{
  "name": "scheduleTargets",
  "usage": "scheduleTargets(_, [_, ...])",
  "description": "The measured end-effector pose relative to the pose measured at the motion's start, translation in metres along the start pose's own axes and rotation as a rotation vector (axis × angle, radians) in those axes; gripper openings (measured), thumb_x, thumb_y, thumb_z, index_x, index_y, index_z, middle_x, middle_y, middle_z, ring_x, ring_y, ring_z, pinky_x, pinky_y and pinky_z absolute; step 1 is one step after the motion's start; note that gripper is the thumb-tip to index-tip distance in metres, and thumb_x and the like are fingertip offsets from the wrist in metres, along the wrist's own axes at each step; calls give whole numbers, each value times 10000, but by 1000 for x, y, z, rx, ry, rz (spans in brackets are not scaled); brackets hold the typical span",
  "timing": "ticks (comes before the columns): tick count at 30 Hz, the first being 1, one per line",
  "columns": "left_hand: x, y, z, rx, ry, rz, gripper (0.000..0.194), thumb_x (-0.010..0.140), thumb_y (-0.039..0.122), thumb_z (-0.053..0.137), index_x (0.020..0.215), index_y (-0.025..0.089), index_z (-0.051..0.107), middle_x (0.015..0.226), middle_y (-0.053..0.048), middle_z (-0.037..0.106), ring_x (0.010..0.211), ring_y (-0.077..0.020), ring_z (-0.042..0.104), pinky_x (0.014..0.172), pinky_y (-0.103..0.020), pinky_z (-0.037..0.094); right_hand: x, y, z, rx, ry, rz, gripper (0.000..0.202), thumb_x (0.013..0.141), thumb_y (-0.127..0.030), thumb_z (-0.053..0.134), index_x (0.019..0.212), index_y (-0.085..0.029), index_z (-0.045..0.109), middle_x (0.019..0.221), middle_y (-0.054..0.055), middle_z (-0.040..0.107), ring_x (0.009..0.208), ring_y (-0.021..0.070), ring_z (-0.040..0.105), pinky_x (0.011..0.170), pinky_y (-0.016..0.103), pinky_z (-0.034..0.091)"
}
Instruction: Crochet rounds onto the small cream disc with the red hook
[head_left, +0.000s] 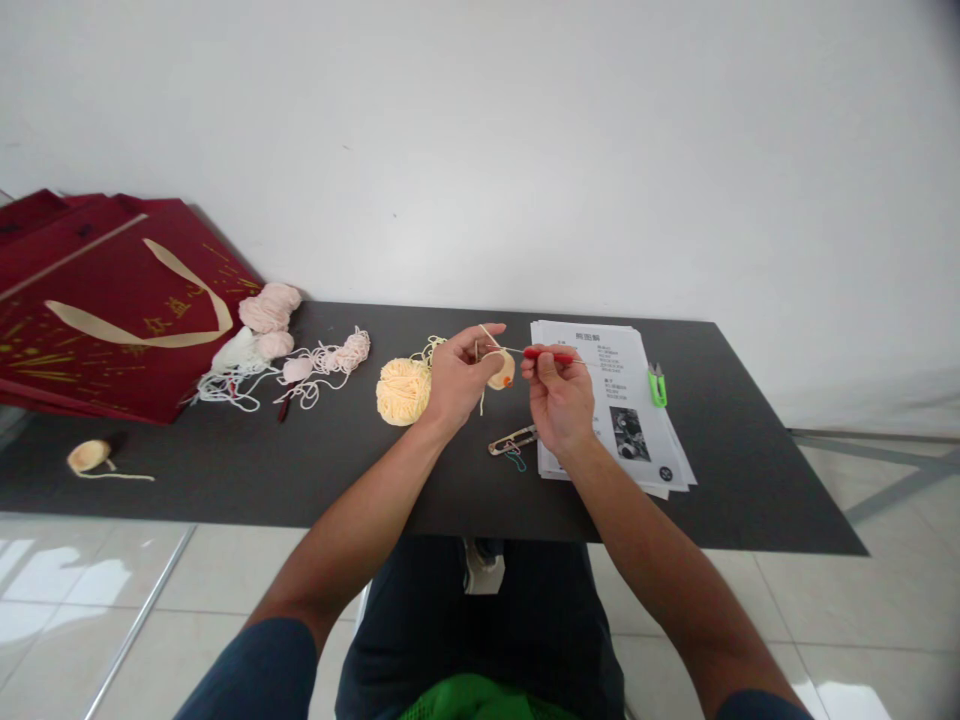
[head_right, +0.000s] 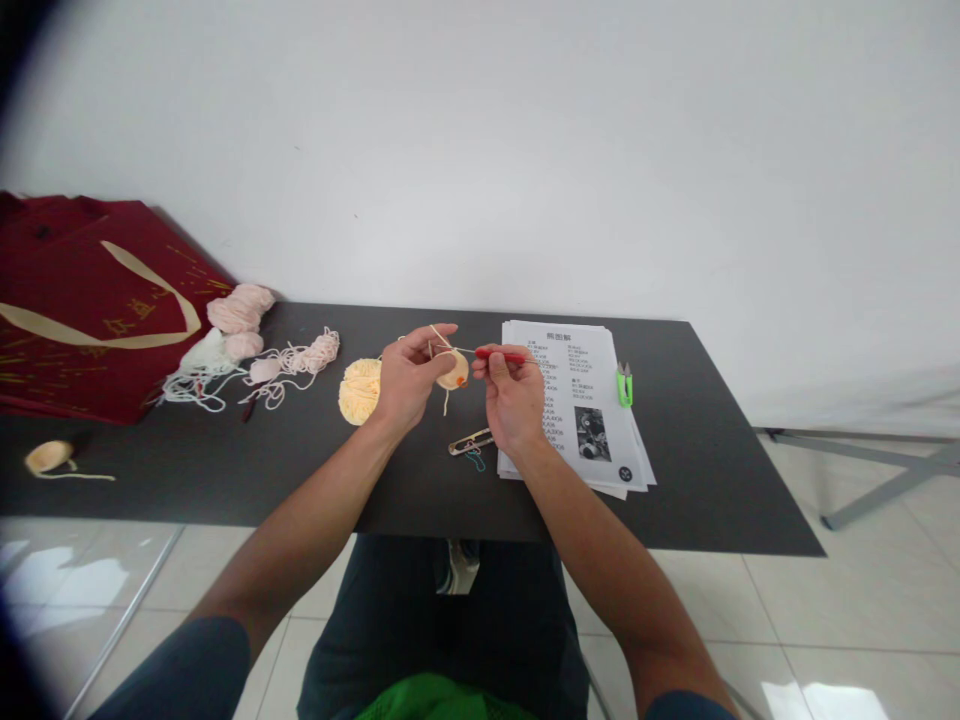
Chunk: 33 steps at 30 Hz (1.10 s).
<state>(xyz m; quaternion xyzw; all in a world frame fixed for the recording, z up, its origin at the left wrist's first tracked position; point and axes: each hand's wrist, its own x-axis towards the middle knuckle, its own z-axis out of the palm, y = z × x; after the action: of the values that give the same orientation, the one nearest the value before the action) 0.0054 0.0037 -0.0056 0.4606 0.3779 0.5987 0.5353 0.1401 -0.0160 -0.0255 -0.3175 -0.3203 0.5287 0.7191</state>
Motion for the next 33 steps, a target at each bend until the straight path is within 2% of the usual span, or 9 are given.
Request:
scheduleTargets(8, [-2,2,0,113,48,72,402,717,165,728,1115,202,771,747,33,621,614,-88,495,593,-234,426,-2,-13,1,-96,-48,-163,231,818,-376,845,850,-268,643,905,-22,724,680,95,622,625,255,517])
scheduleTargets(13, [-3,2,-1,141,77,105,390,731,163,714,1114,211,771,749,29,620,615,-96,489,589,-244,433,0,-13,-4,-160,-41,-258,194,844,-351,825,864,-265,653,890,-16,737,658,99,626,605,259,500])
scheduleTargets(25, [-5,0,1,167,108,134,363,740,167,721,1097,209,768,743,29,641,620,-103,514,588,-248,438,-3,-8,-5,-244,-29,-336,143,877,-339,793,898,-289,661,920,-20,747,663,110,668,605,280,547])
scheduleTargets(33, [-8,0,4,242,246,162,333,770,186,724,1101,200,757,746,24,664,610,-103,522,599,-249,438,-16,-4,2,-345,-16,-451,57,879,-264,790,901,-290,744,956,8,781,698,145,730,636,334,625])
